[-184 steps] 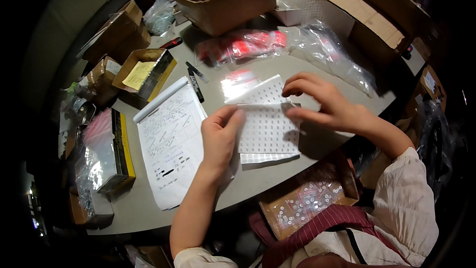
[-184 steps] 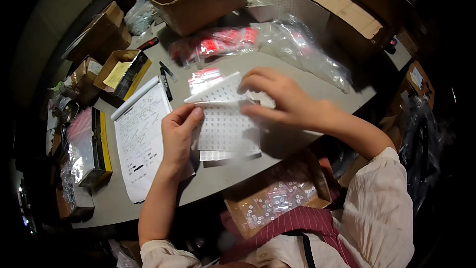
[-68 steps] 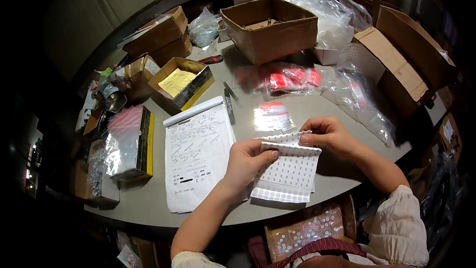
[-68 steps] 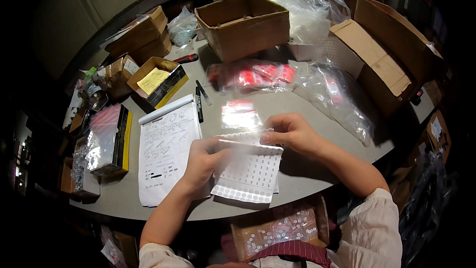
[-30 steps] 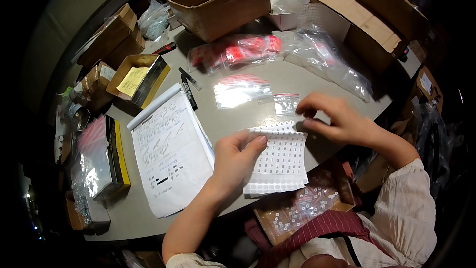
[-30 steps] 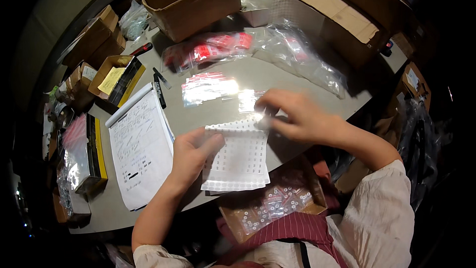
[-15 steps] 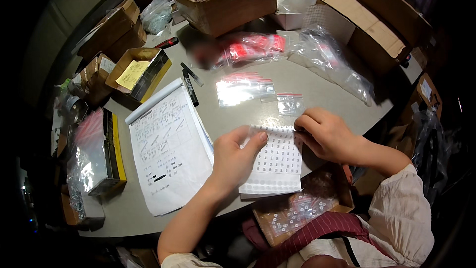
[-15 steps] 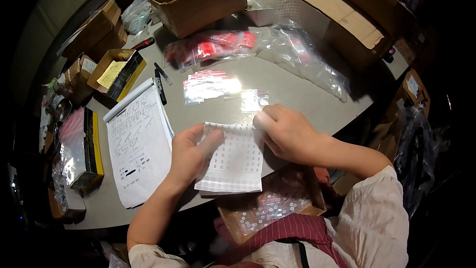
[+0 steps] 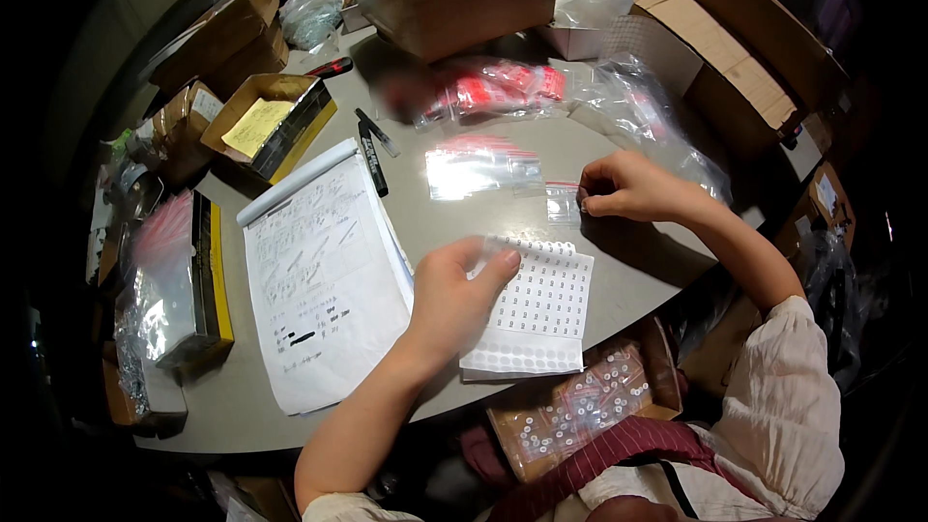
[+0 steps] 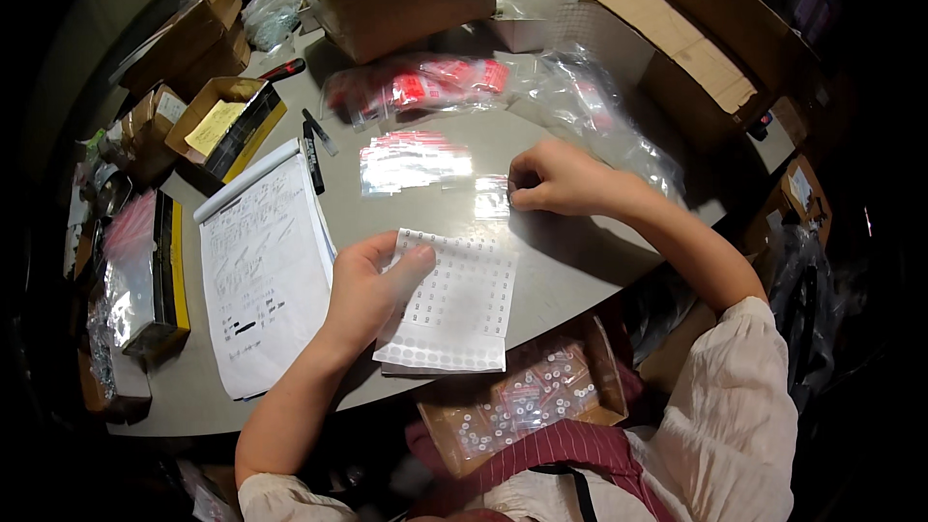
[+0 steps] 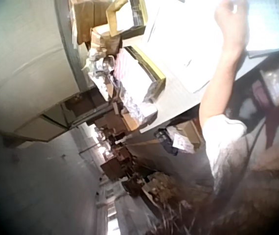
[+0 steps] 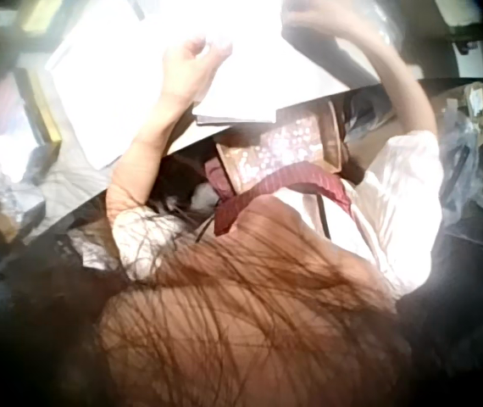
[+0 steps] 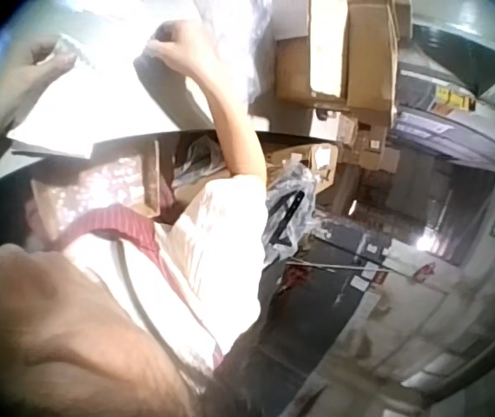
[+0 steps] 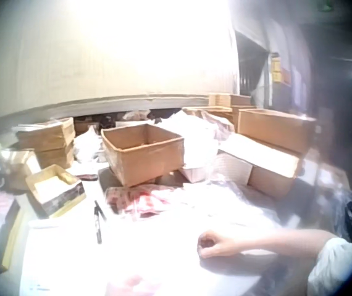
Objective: The person sorts small sequins from a sheet into small plastic bags on a cluttered table. They repeatedly peel sequins from the sheet and place them into bags, occasionally folding the sheet and adjusting the bags. A second person is visible in the background handling a roll of tape.
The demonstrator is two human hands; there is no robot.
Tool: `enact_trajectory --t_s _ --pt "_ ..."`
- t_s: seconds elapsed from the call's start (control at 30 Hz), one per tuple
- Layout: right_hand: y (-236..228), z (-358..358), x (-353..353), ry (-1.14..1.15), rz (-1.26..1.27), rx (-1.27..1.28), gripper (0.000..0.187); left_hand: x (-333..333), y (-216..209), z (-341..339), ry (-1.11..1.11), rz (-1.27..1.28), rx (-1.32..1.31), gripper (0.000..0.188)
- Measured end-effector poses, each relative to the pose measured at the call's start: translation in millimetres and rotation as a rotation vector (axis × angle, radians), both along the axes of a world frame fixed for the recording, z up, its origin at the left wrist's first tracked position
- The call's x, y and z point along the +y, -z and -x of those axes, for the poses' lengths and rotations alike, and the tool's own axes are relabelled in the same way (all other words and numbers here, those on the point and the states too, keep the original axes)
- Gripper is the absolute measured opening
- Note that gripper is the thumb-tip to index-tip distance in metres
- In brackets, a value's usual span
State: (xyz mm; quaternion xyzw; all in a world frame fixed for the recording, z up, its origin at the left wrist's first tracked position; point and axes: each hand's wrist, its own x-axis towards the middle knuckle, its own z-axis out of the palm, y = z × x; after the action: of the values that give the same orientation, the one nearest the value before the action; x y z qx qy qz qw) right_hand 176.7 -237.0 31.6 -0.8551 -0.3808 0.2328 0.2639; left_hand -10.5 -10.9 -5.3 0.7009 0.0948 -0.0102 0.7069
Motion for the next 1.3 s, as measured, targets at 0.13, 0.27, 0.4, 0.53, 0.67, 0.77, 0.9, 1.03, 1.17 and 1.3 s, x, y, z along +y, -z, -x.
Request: enact_trajectory --t_s 0.13,0.27,0.4,0.53,0.67,0.77,0.9,1.03,1.17,1.3 --pt "1.2 -2.5 -2.3 -0.044 0.238 -0.351 0.029 3.9 6.6 0.5 0.031 -0.119 -0.010 0.025" --pt "-25.5 -4.9 -1.3 -0.069 0.315 -0.392 0.032 4.2 8.3 1.0 0.035 -0.135 -0.014 0.025" --pt "-6.7 -11.1 8.4 -0.116 -0.073 -0.077 0.030 2.3 9.2 0.9 0.033 -0.067 -0.052 0.024" --pt "-5.9 -3.6 26.6 -0.128 0.036 -0.127 0.027 -0.5 4.2 3.4 0.037 0.105 -0.002 0.024" --pt "8.7 -8.0 22.5 -0.181 0.037 -0.368 0.025 -1.2 4.4 3.2 0.043 0.059 -0.028 0.022" --pt "-9.2 -0.1 18.3 -0.112 0.104 -0.399 0.024 -0.6 -3.0 5.4 0.054 -0.105 -0.027 0.019" --pt "-27.4 22.8 5.8 -0.227 -0.132 -0.113 0.026 -3.4 2.4 6.9 0.006 -0.167 -0.110 0.018" --pt "-12.7 42.9 2.3 -0.319 -0.137 -0.293 0.024 -5.0 -3.6 6.7 0.042 -0.307 -0.223 0.019" --pt "-11.2 44.4 2.1 -0.304 -0.087 -0.306 0.023 -3.3 1.5 6.6 0.041 -0.297 -0.249 0.019" --pt "-4.1 42.5 -7.1 -0.339 -0.215 -0.364 0.023 -4.4 -4.9 6.8 0.014 -0.105 -0.056 0.019"
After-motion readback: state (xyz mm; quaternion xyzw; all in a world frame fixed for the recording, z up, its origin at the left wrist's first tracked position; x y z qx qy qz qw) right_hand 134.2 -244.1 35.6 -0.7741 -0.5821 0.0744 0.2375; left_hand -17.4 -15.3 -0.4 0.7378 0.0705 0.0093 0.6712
